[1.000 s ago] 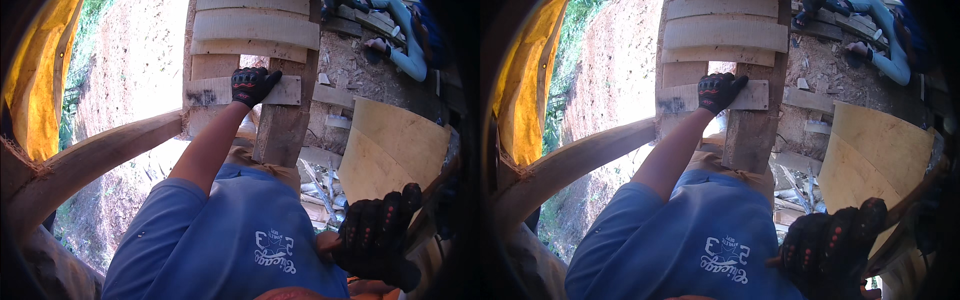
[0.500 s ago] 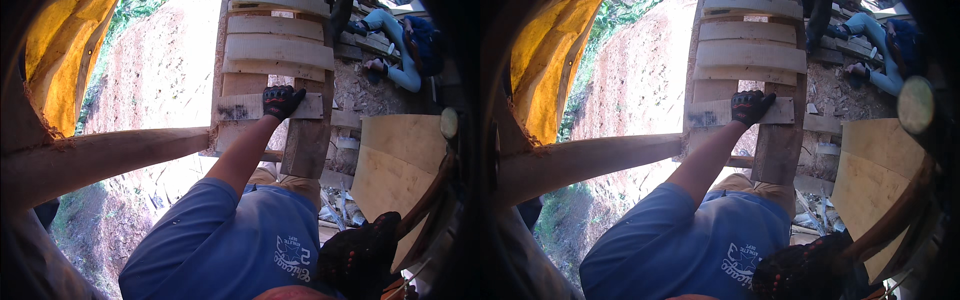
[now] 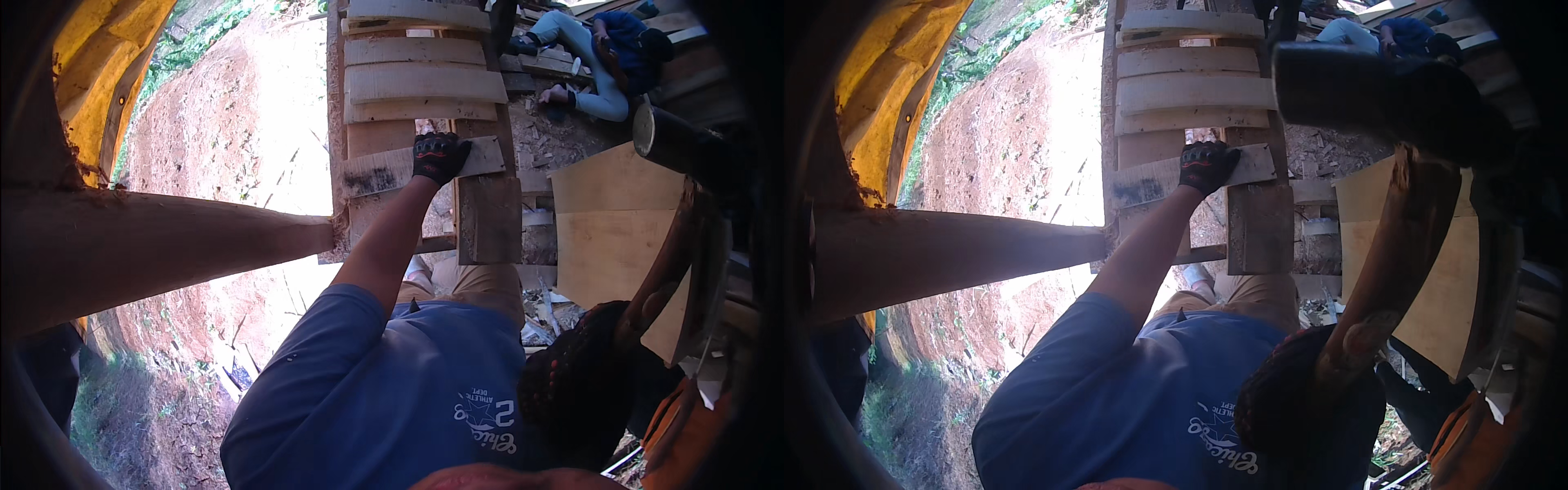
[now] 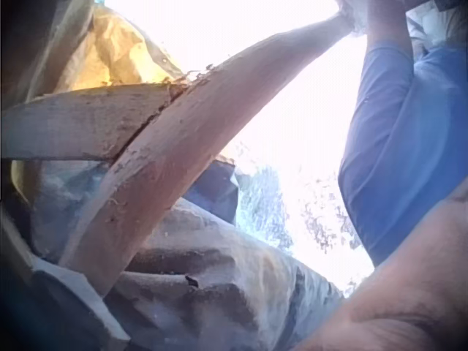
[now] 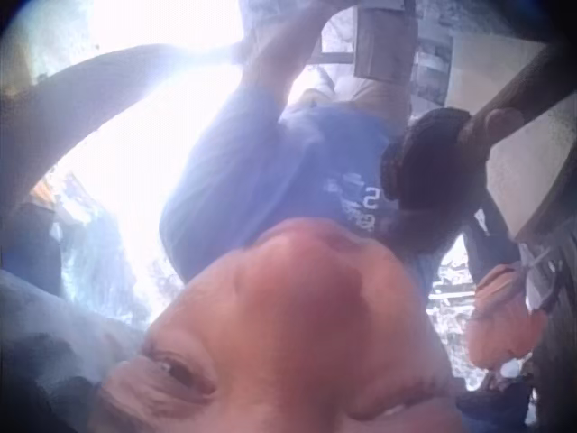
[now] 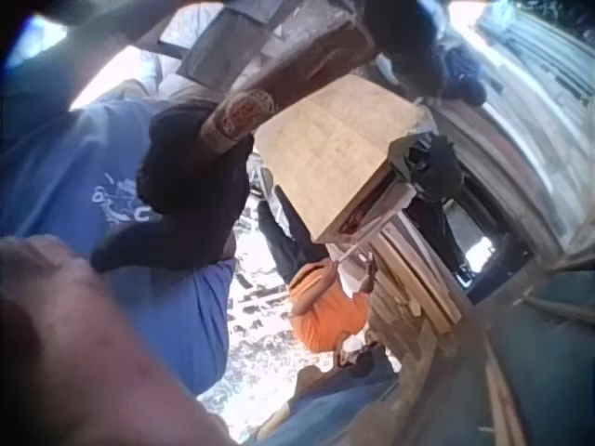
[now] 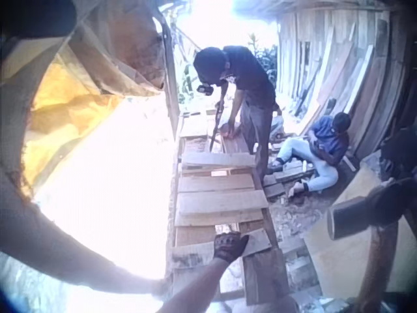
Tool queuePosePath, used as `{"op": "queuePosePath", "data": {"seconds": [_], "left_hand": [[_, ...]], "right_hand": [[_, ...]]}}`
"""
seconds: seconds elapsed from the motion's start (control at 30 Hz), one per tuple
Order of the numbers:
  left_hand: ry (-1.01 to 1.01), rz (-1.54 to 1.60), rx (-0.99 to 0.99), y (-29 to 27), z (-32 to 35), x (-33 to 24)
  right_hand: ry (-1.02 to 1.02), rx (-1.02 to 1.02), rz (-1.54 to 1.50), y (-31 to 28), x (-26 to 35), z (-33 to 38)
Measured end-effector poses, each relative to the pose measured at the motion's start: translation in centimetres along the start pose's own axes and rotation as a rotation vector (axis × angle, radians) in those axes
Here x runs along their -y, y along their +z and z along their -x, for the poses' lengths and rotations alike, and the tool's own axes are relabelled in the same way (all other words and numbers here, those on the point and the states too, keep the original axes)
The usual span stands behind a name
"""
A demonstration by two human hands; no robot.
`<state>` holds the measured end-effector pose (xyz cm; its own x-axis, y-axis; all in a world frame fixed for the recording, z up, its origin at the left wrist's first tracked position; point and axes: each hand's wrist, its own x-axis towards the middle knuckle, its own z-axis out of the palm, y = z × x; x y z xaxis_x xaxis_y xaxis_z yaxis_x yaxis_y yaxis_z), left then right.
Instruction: The person hammers nails into a wood plank to secure it to a wooden floor structure, then moves a loose wooden block onto the structure and hammers it into place.
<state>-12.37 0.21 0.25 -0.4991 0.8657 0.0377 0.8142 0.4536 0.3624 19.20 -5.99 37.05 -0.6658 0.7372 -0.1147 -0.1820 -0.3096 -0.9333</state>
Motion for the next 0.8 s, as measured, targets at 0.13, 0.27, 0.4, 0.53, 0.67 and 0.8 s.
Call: {"op": "queuePosePath", "data": {"seconds": [0.13, 0.27, 0.4, 0.53, 0.67, 0.8], "left_hand": [[-0.042, 0.045, 0.148, -0.8, -1.6, -0.9], [-0.084, -0.003, 0.127, -0.4, -3.5, -2.2], [-0.150, 0.042, 0.258, -0.2, -4.9, -2.4], [-0.249, 0.027, 0.307, -3.2, -3.8, -3.7], [-0.084, -0.083, 0.174, -4.3, -3.7, -4.2], [0.204, -0.197, 0.020, -8.8, -4.9, -3.5]], "right_hand": [[0.091, -0.191, 0.212, 2.0, -1.4, 0.3], [0.258, -0.471, 0.548, -1.0, -5.8, -0.3], [0.285, -0.544, 0.790, -8.6, -14.6, 2.7], [-0.307, -0.322, 1.615, -13.9, -18.8, 4.3], [0.085, -0.574, 1.129, -13.9, -19.0, 2.7], [0.096, -0.470, 1.212, -15.2, -20.8, 0.3]]}}
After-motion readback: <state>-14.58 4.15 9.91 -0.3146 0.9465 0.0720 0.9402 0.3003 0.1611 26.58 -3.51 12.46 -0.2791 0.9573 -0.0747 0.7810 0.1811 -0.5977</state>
